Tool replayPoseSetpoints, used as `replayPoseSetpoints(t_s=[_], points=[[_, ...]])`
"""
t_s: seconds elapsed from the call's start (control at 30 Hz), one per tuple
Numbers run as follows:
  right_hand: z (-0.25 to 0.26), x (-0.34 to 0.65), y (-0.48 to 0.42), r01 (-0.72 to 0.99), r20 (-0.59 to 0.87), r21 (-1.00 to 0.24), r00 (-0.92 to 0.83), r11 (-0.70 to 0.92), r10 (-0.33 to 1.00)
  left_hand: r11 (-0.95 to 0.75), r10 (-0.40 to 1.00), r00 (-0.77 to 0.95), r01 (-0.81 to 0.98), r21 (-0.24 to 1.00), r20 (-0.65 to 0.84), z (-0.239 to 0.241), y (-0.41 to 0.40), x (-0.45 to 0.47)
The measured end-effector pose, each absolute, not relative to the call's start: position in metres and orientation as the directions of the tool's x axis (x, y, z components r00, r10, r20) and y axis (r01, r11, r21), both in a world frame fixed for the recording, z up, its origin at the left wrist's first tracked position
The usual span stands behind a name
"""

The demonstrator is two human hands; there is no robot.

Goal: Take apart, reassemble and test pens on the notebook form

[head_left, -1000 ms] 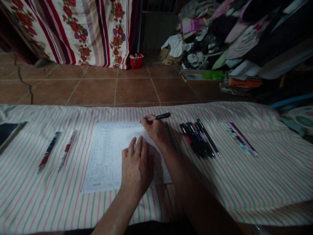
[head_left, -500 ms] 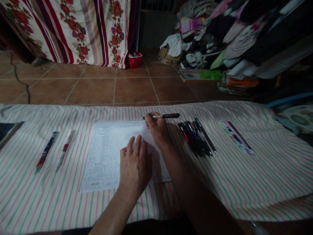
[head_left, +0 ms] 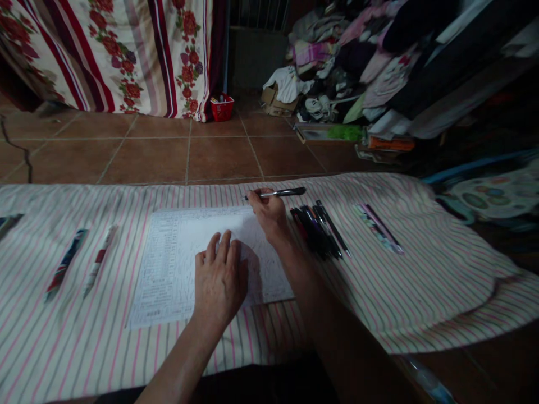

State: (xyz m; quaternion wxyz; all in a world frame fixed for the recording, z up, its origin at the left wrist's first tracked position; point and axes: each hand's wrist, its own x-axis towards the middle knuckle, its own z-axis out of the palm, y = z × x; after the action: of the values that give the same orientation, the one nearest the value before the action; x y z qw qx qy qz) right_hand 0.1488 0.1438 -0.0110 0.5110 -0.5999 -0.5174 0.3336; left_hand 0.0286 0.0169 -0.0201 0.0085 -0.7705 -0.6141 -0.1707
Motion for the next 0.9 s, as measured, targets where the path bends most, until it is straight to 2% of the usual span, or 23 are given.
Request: replayPoseSetpoints(t_s=[0.13, 0.23, 0.37, 0.43, 0.5, 0.6, 0.67, 0.73, 0.9], points=[[0.003, 0.178, 0.129, 0.500, 0.065, -0.865, 0.176, -0.032, 0.982, -0.255, 0.938, 0.193, 0.947, 0.197, 0.287, -0.020, 0.016, 0.028], [0.015, 0.209, 0.115, 0.639, 0.101, -0.765, 0.247, -0.084, 0.964, -0.263, 0.933, 0.196, 0.944, 0.201, 0.303, -0.020, 0.015, 0.028], [0.027, 0.258, 0.099, 0.775, 0.023, -0.622, 0.162, -0.113, 0.986, -0.265, 0.931, 0.197, 0.943, 0.200, 0.307, -0.020, 0.014, 0.027], [0.033, 0.283, 0.092, 0.856, 0.010, -0.502, 0.148, -0.123, 0.989, -0.263, 0.931, 0.196, 0.945, 0.194, 0.308, -0.020, 0.013, 0.027], [0.039, 0.304, 0.087, 0.934, -0.003, -0.330, 0.140, -0.133, 0.990, -0.266, 0.929, 0.198, 0.945, 0.192, 0.313, -0.020, 0.012, 0.027], [0.043, 0.326, 0.082, 0.966, -0.032, -0.191, 0.170, -0.173, 0.985, -0.272, 0.925, 0.199, 0.942, 0.196, 0.324, -0.019, 0.012, 0.027], [0.041, 0.334, 0.079, 0.966, -0.051, -0.167, 0.190, -0.196, 0.980, -0.273, 0.924, 0.199, 0.942, 0.197, 0.327, -0.019, 0.012, 0.028], [0.035, 0.337, 0.076, 0.963, -0.049, -0.203, 0.174, -0.180, 0.984, -0.272, 0.923, 0.197, 0.942, 0.196, 0.331, -0.019, 0.012, 0.029], [0.020, 0.333, 0.073, 0.965, 0.026, -0.217, 0.158, -0.148, 0.987, -0.269, 0.923, 0.195, 0.944, 0.193, 0.332, -0.019, 0.012, 0.029]])
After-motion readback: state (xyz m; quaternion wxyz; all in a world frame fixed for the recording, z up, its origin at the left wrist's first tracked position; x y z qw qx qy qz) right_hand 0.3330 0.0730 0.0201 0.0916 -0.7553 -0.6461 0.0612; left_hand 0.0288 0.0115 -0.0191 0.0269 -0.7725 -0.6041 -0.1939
